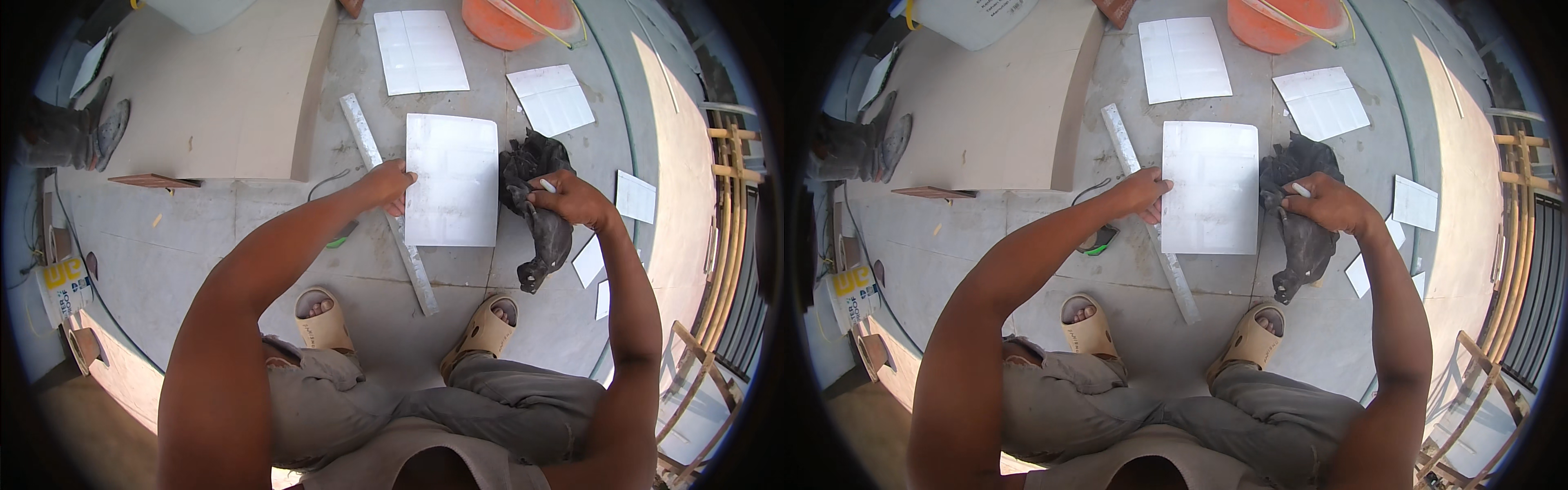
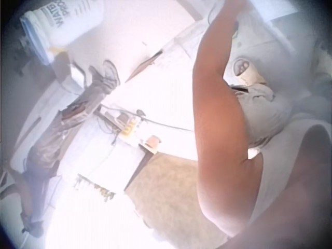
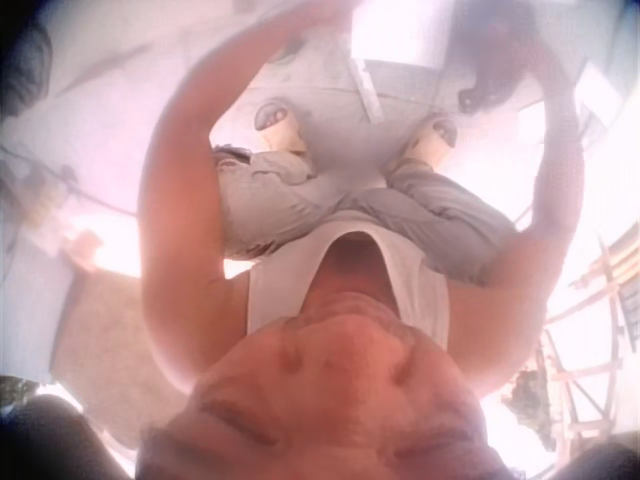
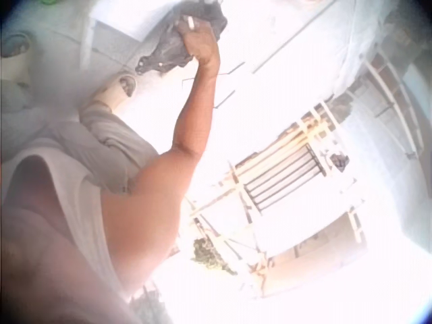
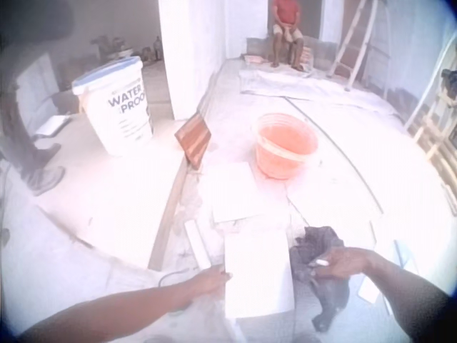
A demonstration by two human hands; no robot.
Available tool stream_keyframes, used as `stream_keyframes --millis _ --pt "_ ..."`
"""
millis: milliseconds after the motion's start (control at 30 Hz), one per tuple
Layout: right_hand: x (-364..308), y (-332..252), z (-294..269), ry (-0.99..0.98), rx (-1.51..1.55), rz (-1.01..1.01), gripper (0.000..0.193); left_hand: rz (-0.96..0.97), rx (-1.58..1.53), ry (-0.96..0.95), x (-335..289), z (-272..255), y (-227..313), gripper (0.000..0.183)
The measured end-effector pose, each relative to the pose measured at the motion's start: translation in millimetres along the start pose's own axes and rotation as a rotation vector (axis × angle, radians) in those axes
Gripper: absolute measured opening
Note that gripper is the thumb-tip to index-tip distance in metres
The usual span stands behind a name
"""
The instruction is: The person sits on the floor and measures white rectangular tiles using a tape measure and a metal ruler. They mark the tiles with a pen, wipe them with a cloth, and repeat the process on multiple tiles.
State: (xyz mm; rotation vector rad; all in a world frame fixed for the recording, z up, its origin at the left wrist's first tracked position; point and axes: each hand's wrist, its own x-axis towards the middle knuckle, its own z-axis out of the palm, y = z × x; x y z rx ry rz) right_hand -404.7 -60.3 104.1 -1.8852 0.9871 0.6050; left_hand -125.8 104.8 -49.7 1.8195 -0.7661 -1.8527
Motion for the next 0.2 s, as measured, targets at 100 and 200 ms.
stream_keyframes --millis 100,200 --pt "6 -4 -18 -0.12 0.299 -0.264 0.045 0.007 0.01 0.006 6 -3 -2 0.038" --pt "50 -20 1 0.275 0.244 -0.341 0.054 -0.032 0.024 0.0 12 1 -1 0.036"
